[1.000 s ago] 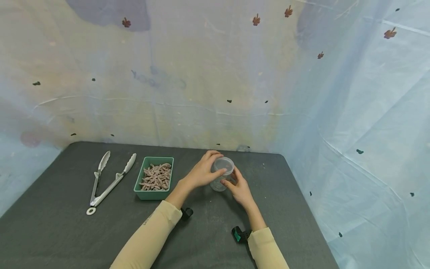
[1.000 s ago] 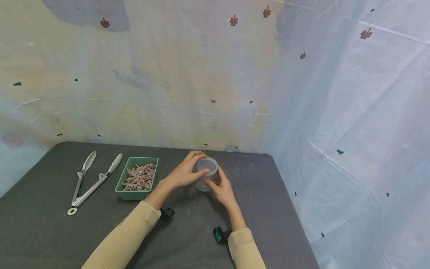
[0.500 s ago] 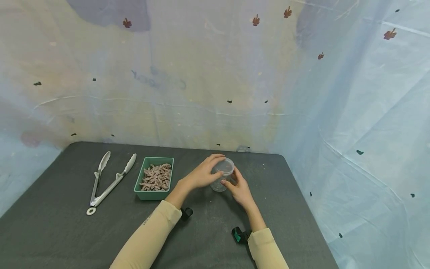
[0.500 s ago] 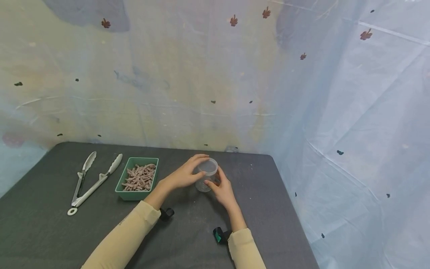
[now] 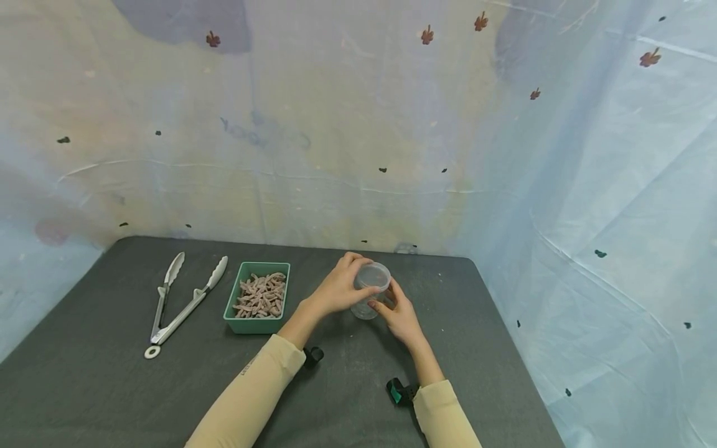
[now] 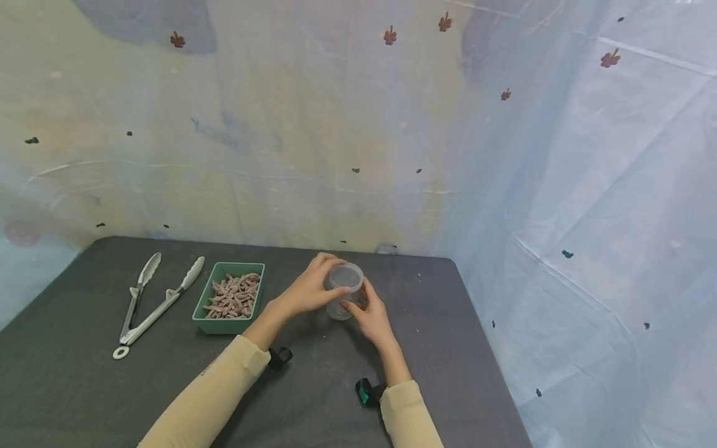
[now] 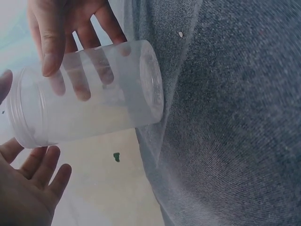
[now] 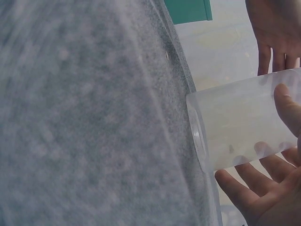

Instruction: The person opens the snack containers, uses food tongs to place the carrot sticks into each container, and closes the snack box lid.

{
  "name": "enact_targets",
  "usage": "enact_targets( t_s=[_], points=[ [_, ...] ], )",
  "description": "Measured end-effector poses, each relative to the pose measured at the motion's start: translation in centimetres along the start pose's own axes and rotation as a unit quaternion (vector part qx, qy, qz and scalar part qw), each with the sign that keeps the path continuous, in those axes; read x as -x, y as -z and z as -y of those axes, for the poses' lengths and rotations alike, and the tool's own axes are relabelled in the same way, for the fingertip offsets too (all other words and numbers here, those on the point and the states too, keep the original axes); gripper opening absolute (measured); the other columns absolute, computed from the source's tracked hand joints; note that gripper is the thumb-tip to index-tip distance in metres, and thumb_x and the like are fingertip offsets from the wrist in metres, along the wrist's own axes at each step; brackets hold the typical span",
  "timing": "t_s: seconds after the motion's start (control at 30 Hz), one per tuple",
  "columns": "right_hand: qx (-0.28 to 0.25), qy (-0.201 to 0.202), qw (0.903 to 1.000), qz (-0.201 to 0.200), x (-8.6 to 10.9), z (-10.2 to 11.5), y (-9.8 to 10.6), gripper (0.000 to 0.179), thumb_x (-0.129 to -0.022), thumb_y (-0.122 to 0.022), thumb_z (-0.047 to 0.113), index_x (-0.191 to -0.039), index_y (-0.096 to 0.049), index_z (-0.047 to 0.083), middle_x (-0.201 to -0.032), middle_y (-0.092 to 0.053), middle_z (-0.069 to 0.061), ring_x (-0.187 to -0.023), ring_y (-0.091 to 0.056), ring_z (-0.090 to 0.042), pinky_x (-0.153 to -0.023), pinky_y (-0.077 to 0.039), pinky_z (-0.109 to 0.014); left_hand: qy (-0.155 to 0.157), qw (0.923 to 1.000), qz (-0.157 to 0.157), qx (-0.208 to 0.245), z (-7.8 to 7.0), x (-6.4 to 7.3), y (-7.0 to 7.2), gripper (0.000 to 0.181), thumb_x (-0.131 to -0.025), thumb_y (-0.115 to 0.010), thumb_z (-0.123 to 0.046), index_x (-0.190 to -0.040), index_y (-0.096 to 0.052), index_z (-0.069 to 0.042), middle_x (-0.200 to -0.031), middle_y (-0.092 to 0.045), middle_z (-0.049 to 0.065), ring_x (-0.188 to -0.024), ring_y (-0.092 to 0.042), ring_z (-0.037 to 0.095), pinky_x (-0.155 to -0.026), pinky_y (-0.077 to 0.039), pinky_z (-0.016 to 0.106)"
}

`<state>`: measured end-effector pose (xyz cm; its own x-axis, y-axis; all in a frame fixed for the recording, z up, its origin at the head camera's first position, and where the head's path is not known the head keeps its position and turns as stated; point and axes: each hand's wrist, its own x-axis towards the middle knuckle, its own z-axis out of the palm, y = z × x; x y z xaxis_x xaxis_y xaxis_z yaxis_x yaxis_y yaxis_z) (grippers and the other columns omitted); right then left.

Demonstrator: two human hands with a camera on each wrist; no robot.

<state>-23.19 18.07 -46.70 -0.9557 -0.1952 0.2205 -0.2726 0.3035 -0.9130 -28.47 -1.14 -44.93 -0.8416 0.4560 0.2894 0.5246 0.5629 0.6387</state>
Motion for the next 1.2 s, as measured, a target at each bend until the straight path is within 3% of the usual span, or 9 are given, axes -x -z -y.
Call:
enact_targets(
  t_s=[0.13,0.37,0.57,0.9,1.2],
  points=[
    [0.000,-0.003,1.0000,-0.003,0.15,0.26,-0.03,0.076,-0.099,-0.072,0.008,-0.161,-0.029,-0.004,-0.157,-0.041,-0.030,-0.142,-0.043,-0.052,-0.108,-0.043,-0.065,0.008,1.0000,-0.004,0.000,0.05,0.05,-0.08,0.072,-0.097,-0.074,-0.048,-0.154,-0.048,-0.013,-0.148,-0.043,0.012,-0.126,-0.054,0.030,-0.098,-0.053,0.049],
    [-0.008,-0.008,0.9999,0.000,0.04,0.16,0.00,0.077,-0.099,-0.072,0.007,-0.161,-0.027,-0.005,-0.158,-0.039,-0.031,-0.143,-0.041,-0.052,-0.110,-0.040,-0.066,-0.030,0.9974,0.037,0.054,0.58,0.14,0.31,0.062,-0.105,-0.063,-0.031,-0.160,-0.040,-0.013,-0.168,-0.028,0.010,-0.151,-0.034,0.033,-0.112,-0.042,0.057],
    [-0.008,-0.006,1.0000,0.000,0.06,0.26,-0.05,0.077,-0.099,-0.072,0.006,-0.161,-0.028,-0.005,-0.158,-0.039,-0.031,-0.144,-0.040,-0.051,-0.110,-0.040,-0.066,-0.033,0.9964,0.056,0.055,0.66,0.12,0.31,0.061,-0.106,-0.061,-0.029,-0.161,-0.038,-0.015,-0.167,-0.030,0.008,-0.151,-0.034,0.032,-0.111,-0.043,0.056],
    [-0.009,-0.009,0.9999,0.000,0.09,0.25,-0.10,0.076,-0.099,-0.072,0.007,-0.161,-0.028,-0.003,-0.158,-0.039,-0.030,-0.144,-0.040,-0.051,-0.111,-0.040,-0.067,-0.050,0.9982,0.009,0.031,0.81,0.11,-0.18,0.058,-0.103,-0.069,-0.035,-0.152,-0.051,-0.012,-0.157,-0.041,0.011,-0.140,-0.044,0.032,-0.104,-0.049,0.053],
    [-0.011,-0.007,0.9999,0.006,0.17,0.42,0.04,0.076,-0.100,-0.071,0.008,-0.162,-0.028,-0.003,-0.159,-0.039,-0.029,-0.145,-0.041,-0.050,-0.111,-0.041,-0.065,-0.028,0.9991,-0.025,0.020,0.41,0.23,-0.45,0.060,-0.096,-0.077,-0.040,-0.146,-0.057,-0.013,-0.147,-0.046,0.010,-0.130,-0.047,0.031,-0.098,-0.052,0.051]
  ],
)
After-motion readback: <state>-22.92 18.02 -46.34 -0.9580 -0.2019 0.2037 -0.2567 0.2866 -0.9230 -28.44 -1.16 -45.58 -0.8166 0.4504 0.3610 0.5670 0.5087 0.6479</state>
